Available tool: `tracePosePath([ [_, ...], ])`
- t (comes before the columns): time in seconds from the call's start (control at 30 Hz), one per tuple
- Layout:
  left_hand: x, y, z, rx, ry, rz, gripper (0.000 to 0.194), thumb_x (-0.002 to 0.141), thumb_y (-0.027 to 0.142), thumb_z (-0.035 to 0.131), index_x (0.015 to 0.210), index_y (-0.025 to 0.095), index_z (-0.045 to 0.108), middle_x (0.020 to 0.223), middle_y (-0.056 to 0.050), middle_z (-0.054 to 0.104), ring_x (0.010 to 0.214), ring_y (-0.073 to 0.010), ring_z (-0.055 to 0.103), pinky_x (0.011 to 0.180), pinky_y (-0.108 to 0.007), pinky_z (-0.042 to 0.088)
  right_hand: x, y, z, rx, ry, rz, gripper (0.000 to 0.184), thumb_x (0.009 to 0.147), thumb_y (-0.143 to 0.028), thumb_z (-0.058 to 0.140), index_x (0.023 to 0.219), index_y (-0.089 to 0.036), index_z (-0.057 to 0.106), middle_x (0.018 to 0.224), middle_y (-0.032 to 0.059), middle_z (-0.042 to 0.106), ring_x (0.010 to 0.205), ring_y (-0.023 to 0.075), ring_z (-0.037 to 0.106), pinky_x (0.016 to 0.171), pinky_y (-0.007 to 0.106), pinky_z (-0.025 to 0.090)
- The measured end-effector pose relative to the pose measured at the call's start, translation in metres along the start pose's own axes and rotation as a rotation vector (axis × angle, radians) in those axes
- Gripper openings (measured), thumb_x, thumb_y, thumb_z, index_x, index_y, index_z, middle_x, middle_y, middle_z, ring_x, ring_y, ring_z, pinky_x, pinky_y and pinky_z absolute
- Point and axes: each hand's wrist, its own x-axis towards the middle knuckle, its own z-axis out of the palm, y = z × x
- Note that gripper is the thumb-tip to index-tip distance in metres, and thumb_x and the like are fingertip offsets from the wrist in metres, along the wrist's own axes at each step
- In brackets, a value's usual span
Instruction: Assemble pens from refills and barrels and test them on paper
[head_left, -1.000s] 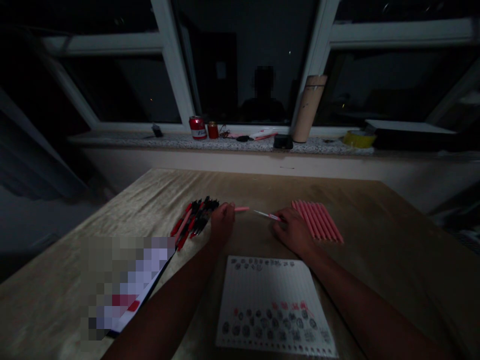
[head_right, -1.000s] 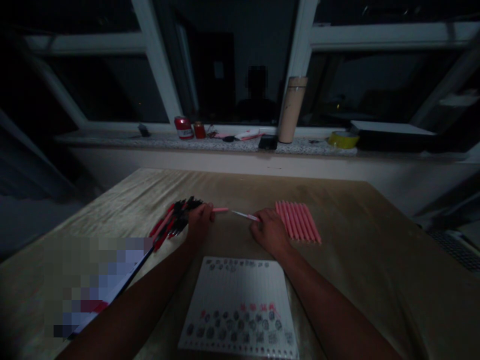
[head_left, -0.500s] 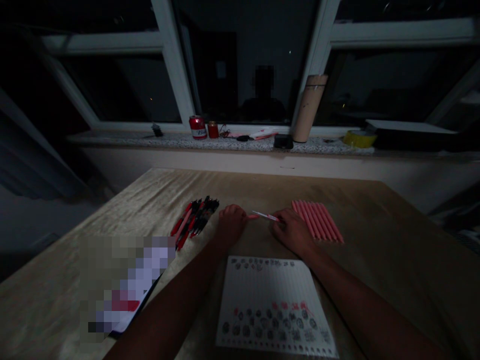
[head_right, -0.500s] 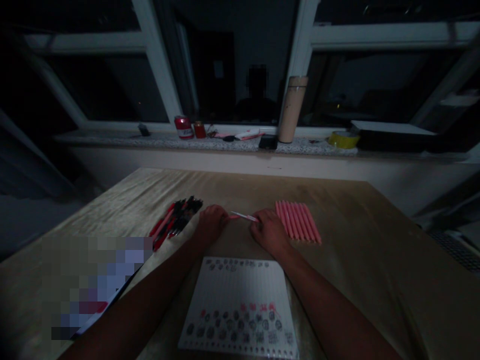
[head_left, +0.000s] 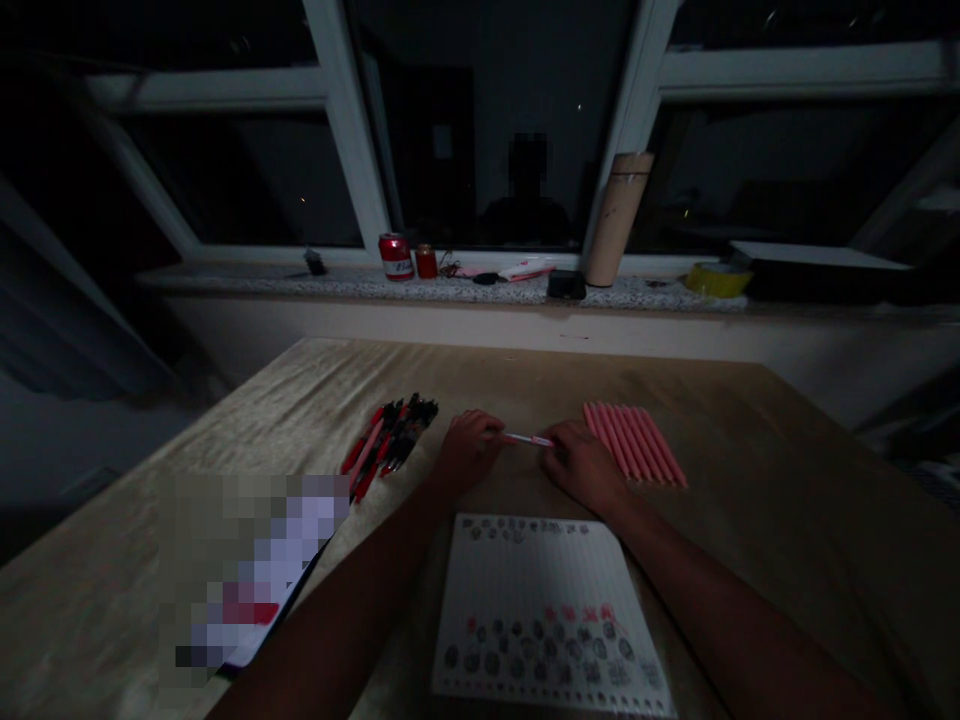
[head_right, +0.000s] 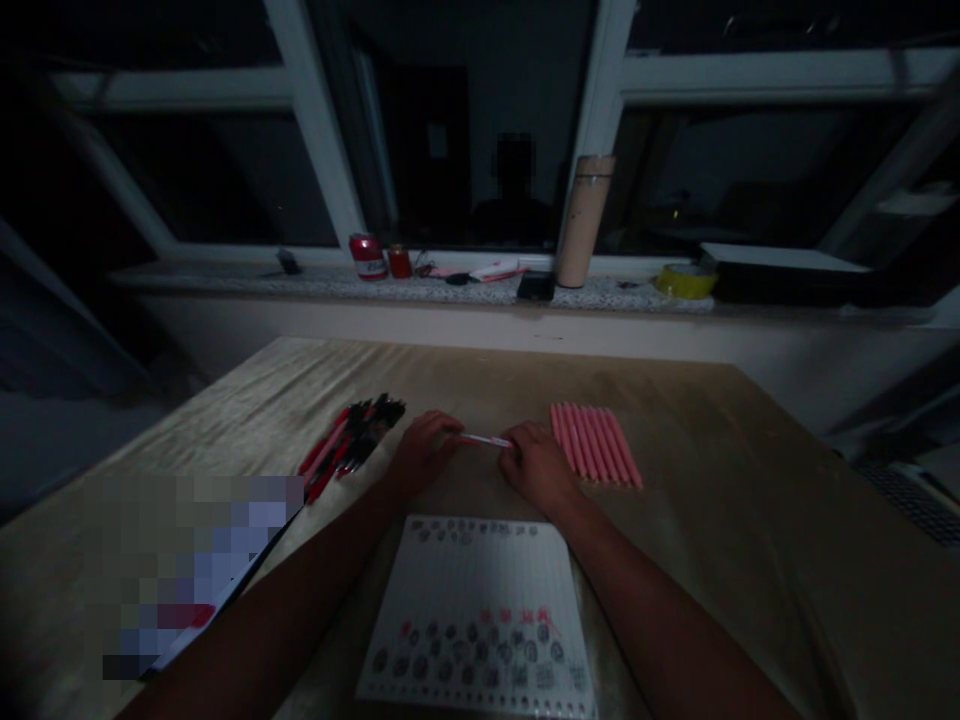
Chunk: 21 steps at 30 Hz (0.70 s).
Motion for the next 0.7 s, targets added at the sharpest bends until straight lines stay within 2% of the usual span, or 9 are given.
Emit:
tracePosePath([
  [0.17,0.0013,-0.0027,0.0017,0.028,-0.09,-0.019,0.024,0.089,0.035,0.045,0.082,0.018,0.061,0.084,-0.005,0.063,0.083,-0.0177,0.056,0.08,-0.032,0.039,0.0001,-0.0002,-0.0004,0.002,-0.026,-0.019,0.014,0.077,-0.013,0.052,0.087,-0.018,0.059,0.084,0.0057,0.059,0.084,0.0202,0.053,0.076,0.032,0.042],
  [0.33,0.002,-0.002,-0.0005,0.046,-0.118,-0.039,0.025,0.089,0.034,0.043,0.079,0.019,0.061,0.083,-0.004,0.063,0.085,-0.0177,0.055,0.082,-0.032,0.037,0.0001,-0.0011,-0.0015,0.007,-0.026,-0.028,0.016,0.078,-0.014,0.051,0.09,-0.018,0.06,0.086,0.0062,0.059,0.085,0.0204,0.054,0.078,0.033,0.042],
  [0.57,0.0019,-0.0044,0.0008,0.068,-0.101,-0.026,0.03,0.091,0.034,0.038,0.077,0.018,0.059,0.081,-0.004,0.061,0.081,-0.0172,0.054,0.079,-0.032,0.037,0.0005,-0.0034,-0.0029,-0.017,-0.023,-0.014,0.014,0.078,-0.013,0.05,0.089,-0.017,0.06,0.086,0.0067,0.06,0.084,0.0199,0.054,0.077,0.031,0.042],
  [0.7,0.0015,-0.0076,0.0016,0.102,-0.07,-0.071,0.028,0.091,0.032,0.037,0.075,0.017,0.055,0.08,-0.004,0.059,0.081,-0.0176,0.053,0.078,-0.032,0.038,0.0006,-0.0028,-0.0037,-0.063,-0.027,0.015,0.015,0.079,-0.015,0.05,0.09,-0.016,0.06,0.087,0.0073,0.06,0.085,0.0199,0.054,0.078,0.03,0.041],
])
